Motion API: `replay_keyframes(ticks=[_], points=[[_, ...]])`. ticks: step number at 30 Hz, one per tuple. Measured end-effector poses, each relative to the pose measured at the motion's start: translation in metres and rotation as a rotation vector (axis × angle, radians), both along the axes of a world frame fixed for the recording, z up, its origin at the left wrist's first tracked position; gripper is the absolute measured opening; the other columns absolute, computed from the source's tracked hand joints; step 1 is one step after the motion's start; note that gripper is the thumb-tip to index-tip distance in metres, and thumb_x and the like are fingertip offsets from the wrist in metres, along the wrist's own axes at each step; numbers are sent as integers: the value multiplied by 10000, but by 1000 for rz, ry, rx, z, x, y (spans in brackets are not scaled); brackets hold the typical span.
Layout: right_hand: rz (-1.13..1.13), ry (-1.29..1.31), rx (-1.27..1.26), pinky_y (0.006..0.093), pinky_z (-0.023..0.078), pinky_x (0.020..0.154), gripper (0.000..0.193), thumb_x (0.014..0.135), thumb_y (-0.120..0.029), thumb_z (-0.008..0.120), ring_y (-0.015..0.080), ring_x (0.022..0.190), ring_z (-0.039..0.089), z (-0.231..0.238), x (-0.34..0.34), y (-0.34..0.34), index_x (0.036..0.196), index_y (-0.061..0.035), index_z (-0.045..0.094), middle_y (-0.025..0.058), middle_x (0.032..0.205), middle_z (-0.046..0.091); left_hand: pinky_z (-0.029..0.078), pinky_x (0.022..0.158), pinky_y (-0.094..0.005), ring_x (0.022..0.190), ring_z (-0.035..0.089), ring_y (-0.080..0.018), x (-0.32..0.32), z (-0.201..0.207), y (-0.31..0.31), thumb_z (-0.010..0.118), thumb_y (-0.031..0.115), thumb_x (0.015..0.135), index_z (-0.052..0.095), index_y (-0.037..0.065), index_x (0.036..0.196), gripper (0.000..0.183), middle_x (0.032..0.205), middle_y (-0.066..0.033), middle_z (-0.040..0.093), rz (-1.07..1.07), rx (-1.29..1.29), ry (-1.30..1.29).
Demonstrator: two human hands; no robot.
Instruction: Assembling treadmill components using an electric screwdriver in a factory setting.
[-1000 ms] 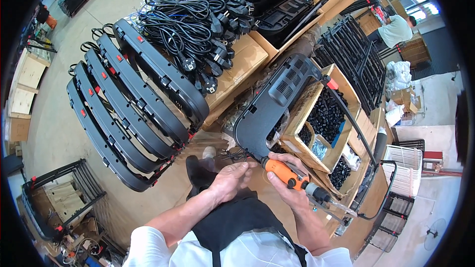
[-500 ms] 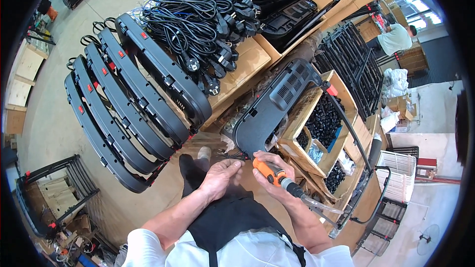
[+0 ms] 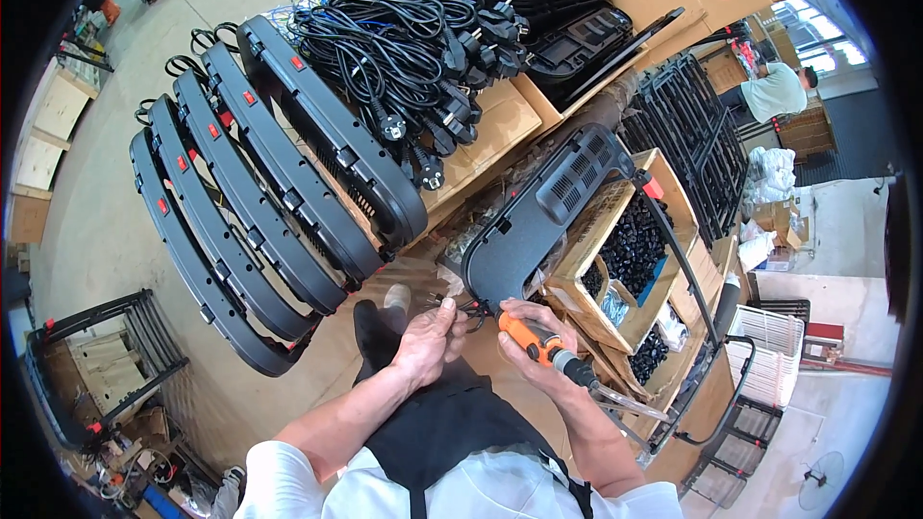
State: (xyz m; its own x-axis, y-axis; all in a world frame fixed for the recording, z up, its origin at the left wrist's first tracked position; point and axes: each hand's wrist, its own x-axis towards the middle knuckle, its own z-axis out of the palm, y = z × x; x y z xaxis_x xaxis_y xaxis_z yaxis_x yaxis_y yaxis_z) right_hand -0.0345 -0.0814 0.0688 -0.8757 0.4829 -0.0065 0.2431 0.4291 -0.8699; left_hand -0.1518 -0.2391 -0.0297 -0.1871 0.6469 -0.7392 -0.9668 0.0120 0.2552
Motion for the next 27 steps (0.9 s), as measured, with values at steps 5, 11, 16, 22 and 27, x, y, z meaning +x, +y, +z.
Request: replay_keyframes(ticks=[5,11,16,22,27], points=[[-124,-48,-155,402,556,1062,426,868,-7,817,259,1233,693,27,-1,-6,1248,-36,626,148,1289,719,341,481,-246,584,468,-106,-15,-1,10,625,460,1076,620,58,1036,404,788,7,557,-19,-10,-47],[-103,192,-317,484,467,1172,549,890,38,786,314,1318,635,36,-6,19,1362,-47,518,181,1305,697,353,516,-243,607,465,-108,-25,0,37,610,431,1089,615,52,1060,380,796,-2,551,32,156,-150],[-101,175,-307,472,494,1143,520,890,21,793,303,1302,644,36,-14,27,1341,-52,546,175,1303,700,353,515,-246,608,463,-108,-31,4,55,596,421,1098,617,66,1073,357,798,-1,555,11,209,-147],[-129,87,-276,438,529,1105,486,882,7,807,281,1266,669,44,-20,38,1311,-52,586,168,1297,712,360,500,-219,594,484,-90,-41,6,66,623,452,1078,637,90,1035,364,778,22,576,-81,181,-87],[-53,41,-192,469,533,1112,524,878,64,780,320,1282,661,46,-28,40,1341,-22,550,205,1292,699,372,505,-216,586,504,-87,-38,7,77,623,495,1069,658,114,962,398,761,30,597,-51,151,-61]])
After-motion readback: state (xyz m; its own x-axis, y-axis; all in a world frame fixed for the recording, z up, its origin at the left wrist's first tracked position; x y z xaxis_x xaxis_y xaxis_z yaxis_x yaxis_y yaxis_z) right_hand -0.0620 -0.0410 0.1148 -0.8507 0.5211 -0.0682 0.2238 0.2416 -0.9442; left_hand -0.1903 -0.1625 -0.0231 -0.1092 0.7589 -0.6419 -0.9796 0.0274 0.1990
